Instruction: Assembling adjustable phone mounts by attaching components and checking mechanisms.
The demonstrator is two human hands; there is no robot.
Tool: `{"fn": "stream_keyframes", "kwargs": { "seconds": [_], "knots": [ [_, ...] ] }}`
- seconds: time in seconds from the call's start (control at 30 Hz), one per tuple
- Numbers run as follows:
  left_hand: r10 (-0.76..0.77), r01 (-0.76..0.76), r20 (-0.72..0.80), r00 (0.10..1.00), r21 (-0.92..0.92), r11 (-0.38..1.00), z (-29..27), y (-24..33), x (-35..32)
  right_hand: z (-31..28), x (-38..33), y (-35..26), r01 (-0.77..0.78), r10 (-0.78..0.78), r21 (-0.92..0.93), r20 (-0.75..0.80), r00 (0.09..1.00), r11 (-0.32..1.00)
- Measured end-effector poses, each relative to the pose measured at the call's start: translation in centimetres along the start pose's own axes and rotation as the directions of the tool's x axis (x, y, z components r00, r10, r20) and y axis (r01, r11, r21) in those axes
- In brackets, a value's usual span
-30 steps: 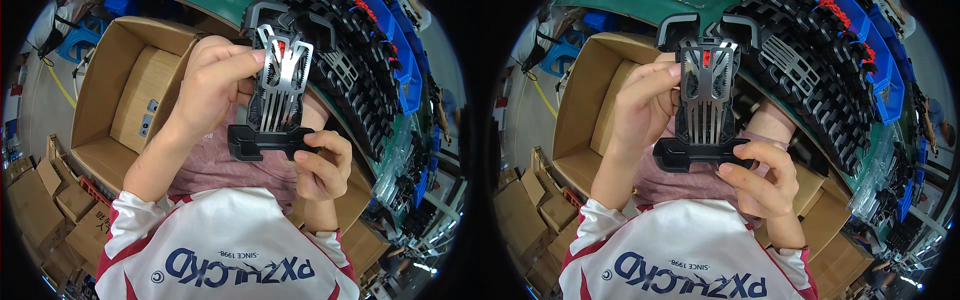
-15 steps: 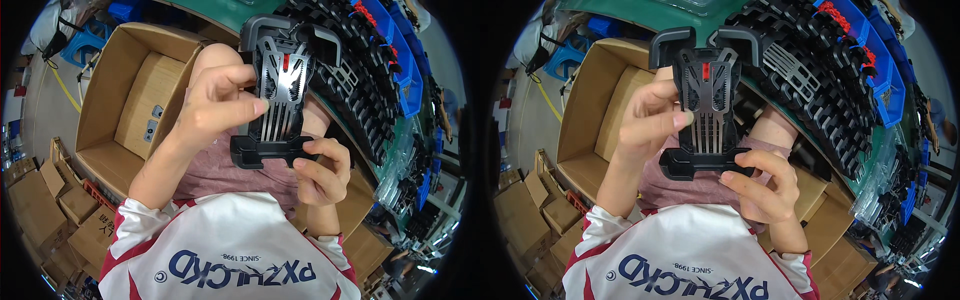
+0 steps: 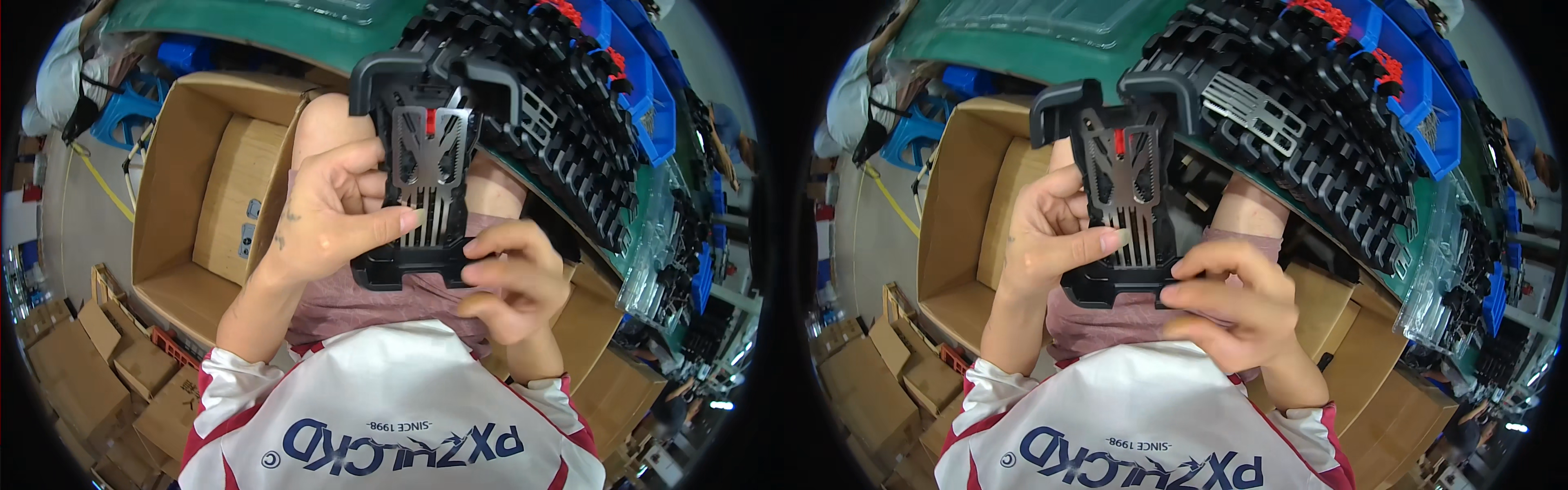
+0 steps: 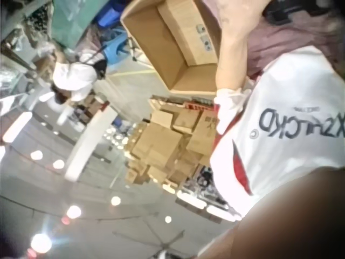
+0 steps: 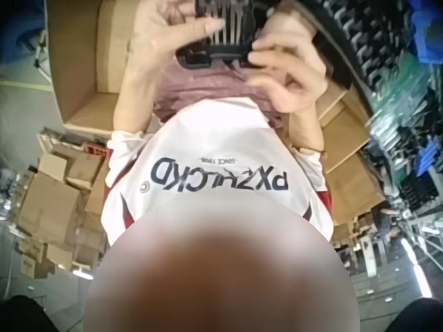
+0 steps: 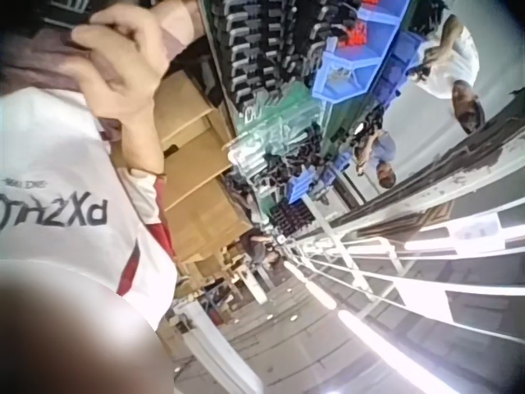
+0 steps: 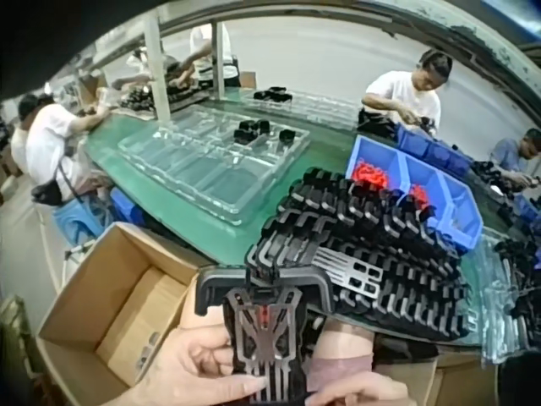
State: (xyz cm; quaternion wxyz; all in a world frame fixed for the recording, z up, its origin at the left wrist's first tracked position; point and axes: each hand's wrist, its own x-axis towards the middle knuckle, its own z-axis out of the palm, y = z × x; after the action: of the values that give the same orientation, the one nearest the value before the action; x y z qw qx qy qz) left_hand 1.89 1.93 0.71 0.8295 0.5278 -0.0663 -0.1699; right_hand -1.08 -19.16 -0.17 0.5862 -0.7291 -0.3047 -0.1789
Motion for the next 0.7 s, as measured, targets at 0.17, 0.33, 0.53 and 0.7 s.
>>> {"fn": "stream_keyframes", "kwargs": {
  "seconds": [0.17,0.33,0.53,0.7],
  "knots": [
    [-0.029,0.031,0.046,0.999,-0.037,0.999,1.2,0.6,-0.1,-0.9,3.1,-0.4,-0.492,0.558,0.553,0.056,0.828,0.673],
    [-0.011,0.019,0.147,0.989,-0.055,0.998,3.7,1.5,0.3,-1.1,3.7,-0.3,-0.523,0.559,0.511,0.096,0.824,0.683],
    [0.154,-0.113,0.224,0.962,-0.187,0.976,4.2,0.8,1.8,-1.8,4.8,-1.7,-0.528,0.601,0.519,0.033,0.799,0.672],
    [0.297,-0.260,0.085,0.951,-0.303,0.917,5.5,-0.6,2.7,-2.1,5.3,-1.9,-0.524,0.614,0.509,-0.010,0.789,0.683]
  ]
}}
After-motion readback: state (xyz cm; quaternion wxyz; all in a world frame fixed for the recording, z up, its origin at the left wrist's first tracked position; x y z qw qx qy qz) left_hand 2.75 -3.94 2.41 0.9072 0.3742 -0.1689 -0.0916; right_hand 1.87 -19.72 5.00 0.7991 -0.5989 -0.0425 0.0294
